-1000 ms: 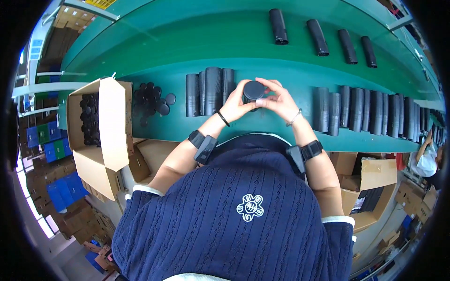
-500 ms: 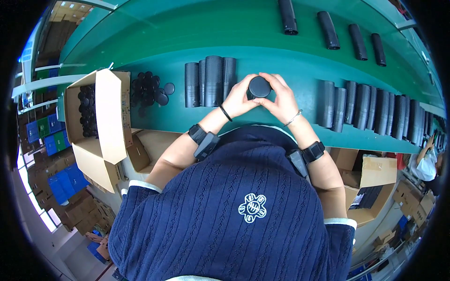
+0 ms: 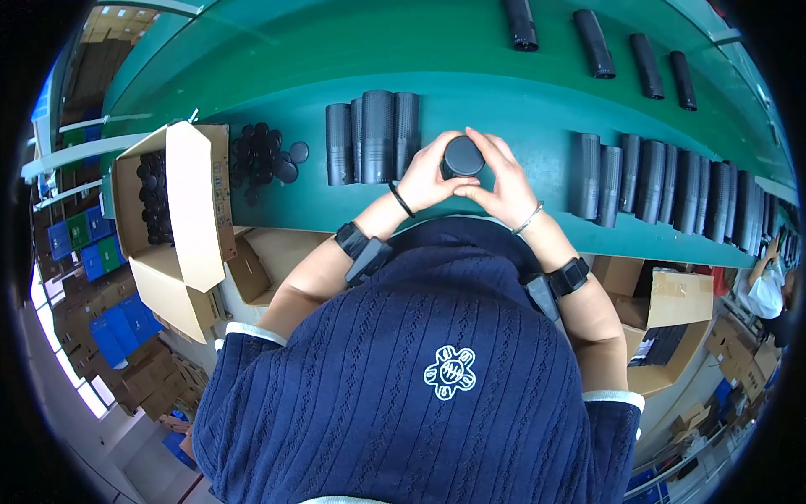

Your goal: The person removes black cylinders from a cardboard box, places them on a green workbench, and fits black caps onto the ends of the cylinders by hand. The person then gathers the capped cylinders and places them into a different cardboard box.

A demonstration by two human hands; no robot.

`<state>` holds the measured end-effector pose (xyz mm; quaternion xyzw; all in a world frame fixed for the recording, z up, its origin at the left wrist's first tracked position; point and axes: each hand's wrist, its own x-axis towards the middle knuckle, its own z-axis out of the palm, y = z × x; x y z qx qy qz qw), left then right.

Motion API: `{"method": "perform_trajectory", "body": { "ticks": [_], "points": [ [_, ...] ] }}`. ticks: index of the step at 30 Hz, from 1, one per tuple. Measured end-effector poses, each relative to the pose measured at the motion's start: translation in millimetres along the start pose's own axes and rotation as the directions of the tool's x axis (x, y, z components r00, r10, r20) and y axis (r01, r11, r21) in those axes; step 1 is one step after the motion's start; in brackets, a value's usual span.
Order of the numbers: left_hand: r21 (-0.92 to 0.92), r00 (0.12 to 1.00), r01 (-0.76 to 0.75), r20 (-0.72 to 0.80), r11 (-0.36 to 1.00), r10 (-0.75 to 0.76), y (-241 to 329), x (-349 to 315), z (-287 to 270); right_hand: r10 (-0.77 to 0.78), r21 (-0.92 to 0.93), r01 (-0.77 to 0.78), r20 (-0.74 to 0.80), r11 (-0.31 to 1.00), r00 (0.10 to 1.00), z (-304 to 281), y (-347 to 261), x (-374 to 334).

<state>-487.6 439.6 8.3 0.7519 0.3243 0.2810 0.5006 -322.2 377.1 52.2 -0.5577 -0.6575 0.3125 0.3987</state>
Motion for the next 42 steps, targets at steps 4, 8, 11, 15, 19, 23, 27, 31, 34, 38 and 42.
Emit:
{"method": "perform_trajectory", "body": {
  "ticks": [4,8,11,15,19,23,27,31,34,38,42],
  "points": [
    [-0.003,0.997,-0.046,0.056,0.999,0.046,12.3,-2.3,-7.0,0.106,0.101,-0.107,0.013,0.989,0.994,2.0,4.3,-6.6],
    [-0.048,0.994,-0.103,0.016,0.993,0.104,-1.8,-1.4,-5.4,0.038,0.026,-0.039,0.032,0.999,0.999,-1.2,-1.2,-3.9],
    [-0.035,0.995,-0.080,0.048,0.996,0.082,-3.2,-1.5,-5.0,-0.012,-0.047,0.014,0.042,0.999,0.999,-0.3,-2.3,-2.6],
    [0.019,0.999,0.032,0.008,0.999,-0.032,17.3,-3.3,-3.0,-0.003,-0.082,0.006,0.035,0.997,0.999,3.0,-0.6,-4.4],
    [0.029,0.994,0.105,0.005,0.994,-0.105,17.3,0.1,-4.8,0.048,-0.120,-0.047,-0.001,0.992,0.999,4.4,-3.3,0.1],
    [-0.042,0.998,-0.048,0.050,0.998,0.050,3.7,0.7,-5.8,0.006,-0.046,-0.005,0.022,0.999,1.000,1.0,-1.6,0.3],
    [-0.072,0.996,-0.015,0.084,0.997,0.021,3.2,1.3,-7.1,0.011,-0.027,-0.011,0.008,1.000,1.000,1.1,-0.9,-2.0],
    [-0.035,0.992,-0.106,-0.068,0.994,0.104,-2.0,0.1,1.7,0.057,-0.111,-0.056,0.005,0.992,0.998,0.4,-0.2,-2.7],
    [-0.125,1.000,0.005,0.028,0.992,-0.002,-1.6,3.0,1.0,0.172,-0.029,-0.171,0.013,0.985,0.985,-1.4,0.6,-2.4],
    [-0.036,0.999,-0.037,0.026,0.999,0.038,-3.5,4.8,1.2,0.139,0.072,-0.136,-0.034,0.988,0.990,1.8,6.7,-3.4],
    [0.011,0.997,-0.076,0.008,0.997,0.076,4.4,4.2,-1.3,0.077,0.029,-0.076,-0.037,0.997,0.996,-0.1,5.4,-1.8]
  ]
}}
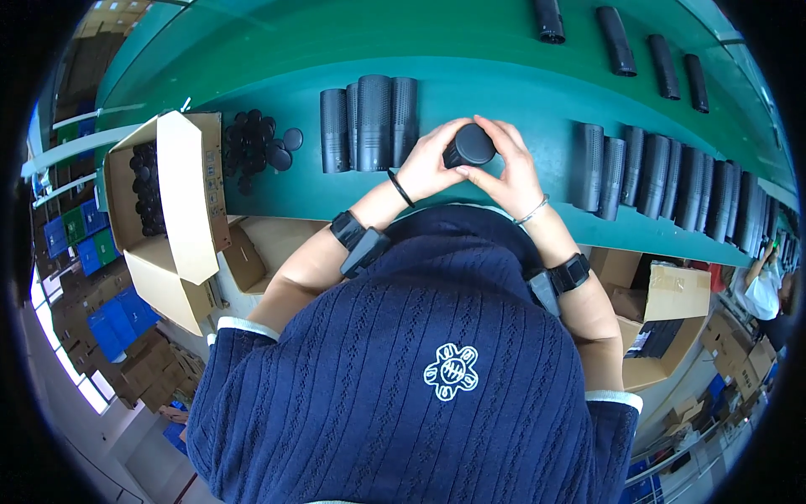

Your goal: The person removes black cylinders from a cardboard box, places them on a green workbench, and fits black caps onto the ends of the cylinders by hand. The person then gathers the capped cylinders and places them into a different cardboard box.

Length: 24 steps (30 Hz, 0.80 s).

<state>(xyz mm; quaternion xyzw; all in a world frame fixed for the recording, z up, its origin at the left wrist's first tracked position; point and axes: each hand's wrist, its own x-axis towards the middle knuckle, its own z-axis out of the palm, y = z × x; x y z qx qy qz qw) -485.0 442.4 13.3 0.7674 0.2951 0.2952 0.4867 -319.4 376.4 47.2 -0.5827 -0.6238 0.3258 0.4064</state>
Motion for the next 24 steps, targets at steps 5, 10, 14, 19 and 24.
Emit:
{"method": "perform_trajectory", "body": {
  "ticks": [5,10,14,19,24],
  "points": [
    [0.094,1.000,0.012,0.019,0.996,-0.013,0.7,-3.3,2.9,0.023,-0.112,-0.020,0.027,0.994,0.999,4.3,-12.4,3.0],
    [-0.092,0.992,0.103,0.078,0.990,-0.096,-2.3,6.4,-8.8,0.083,0.102,-0.092,0.090,0.990,0.993,2.9,-1.3,7.8],
    [-0.310,0.977,0.168,0.177,0.936,-0.117,-16.6,0.4,-20.1,0.152,0.353,-0.193,0.141,0.916,0.978,4.9,0.2,-2.8],
    [-0.284,0.966,0.205,0.211,0.937,-0.148,-7.3,-5.8,-22.7,0.128,0.356,-0.161,0.113,0.920,0.985,7.6,6.5,-4.6],
    [-0.025,0.994,0.032,0.106,0.999,-0.029,-3.5,-7.9,-12.9,-0.012,0.088,0.008,0.046,0.996,0.999,9.5,0.0,-0.9]
  ]
}}
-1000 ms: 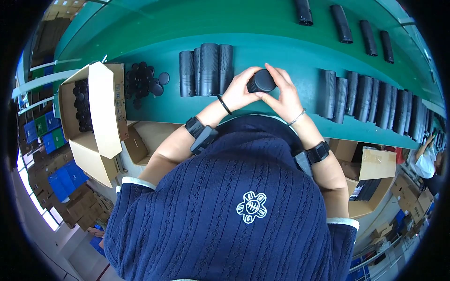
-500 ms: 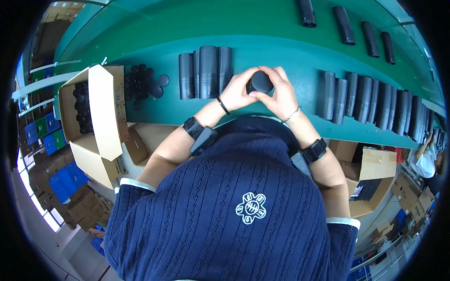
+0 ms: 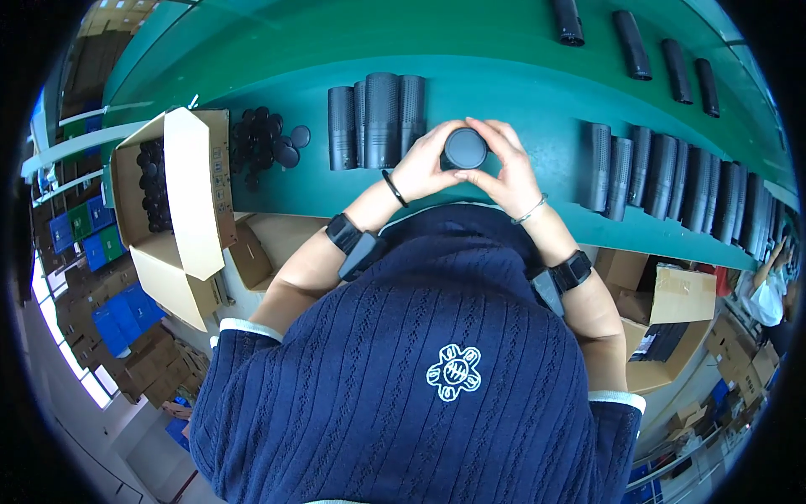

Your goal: The person removes black cylinders from a cardboard box, places them on a green workbench, and fits black caps onto the ends of the cylinders by hand. The person then gathers the capped cylinders and places them into a different cardboard box.

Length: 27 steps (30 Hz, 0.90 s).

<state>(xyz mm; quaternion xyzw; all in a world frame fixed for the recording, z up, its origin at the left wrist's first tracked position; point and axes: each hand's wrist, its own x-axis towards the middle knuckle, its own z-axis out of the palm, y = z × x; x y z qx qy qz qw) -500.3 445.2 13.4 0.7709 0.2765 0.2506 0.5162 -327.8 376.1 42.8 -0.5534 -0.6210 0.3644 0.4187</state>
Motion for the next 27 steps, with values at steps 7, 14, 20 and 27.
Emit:
{"method": "perform_trajectory", "body": {
  "ticks": [7,14,20,27],
  "points": [
    [0.053,0.996,0.034,-0.083,0.998,-0.030,5.2,-1.0,2.8,0.038,-0.110,-0.041,-0.028,0.993,0.999,3.6,-5.6,1.6],
    [-0.093,0.996,0.048,-0.071,0.994,-0.055,1.0,-5.8,2.0,0.291,0.599,-0.271,0.067,0.753,0.955,9.5,9.0,-6.3],
    [-0.095,0.997,-0.076,-0.028,0.993,0.073,-1.3,-8.2,1.7,0.290,0.406,-0.296,0.077,0.865,0.954,-2.0,23.3,-10.0],
    [-0.019,1.000,-0.026,-0.004,0.999,0.026,0.5,-6.2,5.5,0.120,0.086,-0.124,0.055,0.988,0.991,-2.1,-0.2,-5.6]
  ]
}}
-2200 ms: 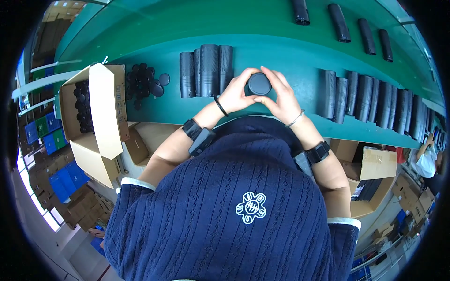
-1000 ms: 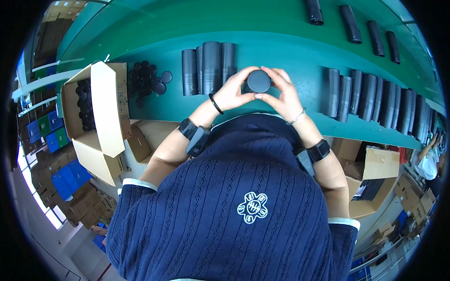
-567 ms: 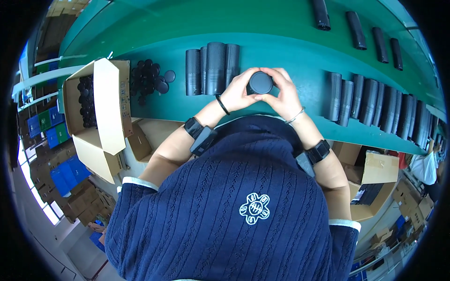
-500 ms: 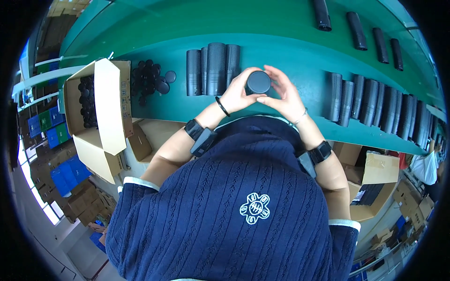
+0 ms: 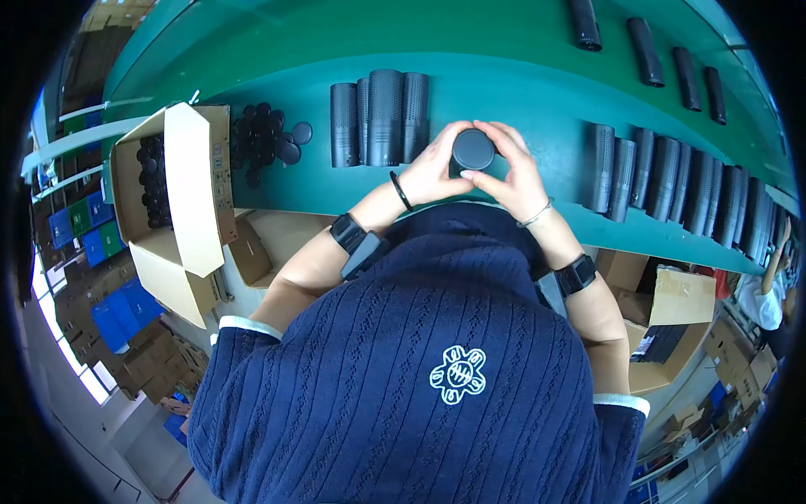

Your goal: The person removes black cylinders from a cardboard box, places them on a green workbench, and fits black caps onto the ends of the cylinders by hand. The person then gathers the capped cylinders and places them into a different cardboard box.

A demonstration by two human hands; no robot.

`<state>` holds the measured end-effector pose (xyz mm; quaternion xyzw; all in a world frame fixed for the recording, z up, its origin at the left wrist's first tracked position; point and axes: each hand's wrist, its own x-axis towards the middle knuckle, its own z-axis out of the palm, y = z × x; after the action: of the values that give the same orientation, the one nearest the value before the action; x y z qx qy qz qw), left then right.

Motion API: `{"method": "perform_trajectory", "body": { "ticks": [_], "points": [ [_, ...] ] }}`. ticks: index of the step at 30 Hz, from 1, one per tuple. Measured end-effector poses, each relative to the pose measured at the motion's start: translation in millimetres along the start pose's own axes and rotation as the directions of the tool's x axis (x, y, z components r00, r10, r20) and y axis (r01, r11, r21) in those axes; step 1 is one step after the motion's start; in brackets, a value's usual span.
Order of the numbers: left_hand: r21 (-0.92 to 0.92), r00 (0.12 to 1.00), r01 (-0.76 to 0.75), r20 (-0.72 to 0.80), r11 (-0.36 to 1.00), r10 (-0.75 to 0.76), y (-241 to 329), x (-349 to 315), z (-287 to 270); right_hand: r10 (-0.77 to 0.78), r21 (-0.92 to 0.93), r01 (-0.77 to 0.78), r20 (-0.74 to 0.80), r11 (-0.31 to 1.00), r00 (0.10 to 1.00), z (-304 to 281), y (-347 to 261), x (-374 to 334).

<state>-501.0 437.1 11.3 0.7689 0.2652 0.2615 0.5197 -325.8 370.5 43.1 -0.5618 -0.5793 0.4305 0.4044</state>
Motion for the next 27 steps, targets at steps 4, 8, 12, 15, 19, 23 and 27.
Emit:
{"method": "perform_trajectory", "body": {
  "ticks": [4,8,12,15,19,23,27],
  "points": [
    [-0.008,1.000,0.008,0.018,1.000,-0.007,-1.6,-0.3,2.9,-0.069,-0.152,0.067,-0.012,0.986,0.998,3.5,-2.9,-0.6],
    [0.015,0.988,0.091,-0.130,0.996,-0.088,8.0,-3.5,10.4,-0.102,-0.249,0.079,-0.077,0.965,0.992,9.7,-5.8,-2.4],
    [0.022,0.984,0.071,-0.166,0.997,-0.066,6.6,-3.1,11.3,-0.076,-0.071,0.072,-0.062,0.995,0.995,9.5,-4.9,0.3],
    [0.069,0.985,0.098,-0.146,0.993,-0.088,3.4,-3.3,12.1,-0.030,0.057,0.033,-0.053,0.998,0.998,11.5,1.9,-3.2],
    [0.097,0.992,-0.041,-0.116,0.994,0.052,7.6,-0.2,4.2,-0.139,-0.189,0.132,-0.025,0.973,0.990,3.7,3.0,-2.7],
    [0.097,0.995,-0.051,-0.084,0.994,0.059,-3.2,-0.2,5.4,-0.089,-0.095,0.081,-0.077,0.992,0.993,7.0,-5.2,-3.1],
    [-0.027,0.982,0.162,-0.096,0.986,-0.164,13.6,-0.7,8.7,-0.104,-0.162,0.089,-0.084,0.983,0.991,6.5,-1.9,-3.6]
  ]
}}
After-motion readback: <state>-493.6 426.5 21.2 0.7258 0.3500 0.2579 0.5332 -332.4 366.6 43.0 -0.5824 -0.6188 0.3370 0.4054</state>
